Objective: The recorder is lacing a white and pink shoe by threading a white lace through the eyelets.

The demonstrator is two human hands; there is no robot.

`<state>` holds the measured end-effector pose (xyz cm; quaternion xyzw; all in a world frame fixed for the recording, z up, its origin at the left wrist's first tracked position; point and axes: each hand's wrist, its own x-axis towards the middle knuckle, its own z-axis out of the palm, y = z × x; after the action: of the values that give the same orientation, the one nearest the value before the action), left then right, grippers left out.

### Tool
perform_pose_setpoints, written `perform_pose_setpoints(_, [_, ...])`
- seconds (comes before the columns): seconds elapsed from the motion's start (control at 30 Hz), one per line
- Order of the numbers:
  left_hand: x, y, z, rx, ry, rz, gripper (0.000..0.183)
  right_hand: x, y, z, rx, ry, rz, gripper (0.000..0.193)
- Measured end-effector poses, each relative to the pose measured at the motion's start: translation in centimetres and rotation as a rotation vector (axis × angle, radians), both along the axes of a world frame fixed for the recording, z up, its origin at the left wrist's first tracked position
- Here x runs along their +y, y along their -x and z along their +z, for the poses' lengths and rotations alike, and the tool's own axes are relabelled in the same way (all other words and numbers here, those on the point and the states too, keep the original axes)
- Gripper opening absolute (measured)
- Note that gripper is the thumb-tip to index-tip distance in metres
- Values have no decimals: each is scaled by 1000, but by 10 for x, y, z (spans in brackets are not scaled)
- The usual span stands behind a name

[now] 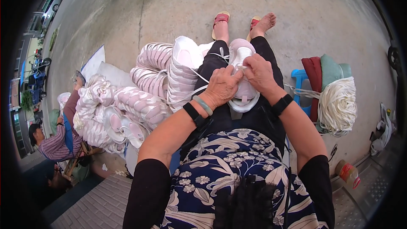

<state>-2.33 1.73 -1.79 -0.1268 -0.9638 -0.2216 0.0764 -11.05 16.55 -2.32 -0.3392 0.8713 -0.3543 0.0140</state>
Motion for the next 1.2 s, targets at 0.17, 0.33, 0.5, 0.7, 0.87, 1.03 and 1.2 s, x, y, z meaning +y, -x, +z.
perform_pose_setpoints(0.17, [-1,-1,-3,-7,18,-10,30,-5,-6,2,25,-75,-73,8])
perform_pose_setpoints(0.33, [-2,-4,-2,18,34,1,32,22,-10,-4,-392,-4,-267,10])
perform_pose_setpoints(0.5, [0,0,9,-31,-9,29,31,22,-11,-14,-375,93,-262,12])
perform_pose_setpoints(0.7, [-6,1,15,-196,-211,224,22,18,-11,-9,-481,140,-220,19])
perform_pose_setpoints(0.87, [-6,5,15,-206,-299,295,18,18,-12,-13,-462,189,-211,22])
perform_pose_setpoints(1.03, [-4,2,16,-219,-253,263,16,13,-12,-20,-409,261,-219,21])
perform_pose_setpoints(1.2, [-5,1,16,-261,-206,262,17,19,-9,-30,-504,290,-220,23])
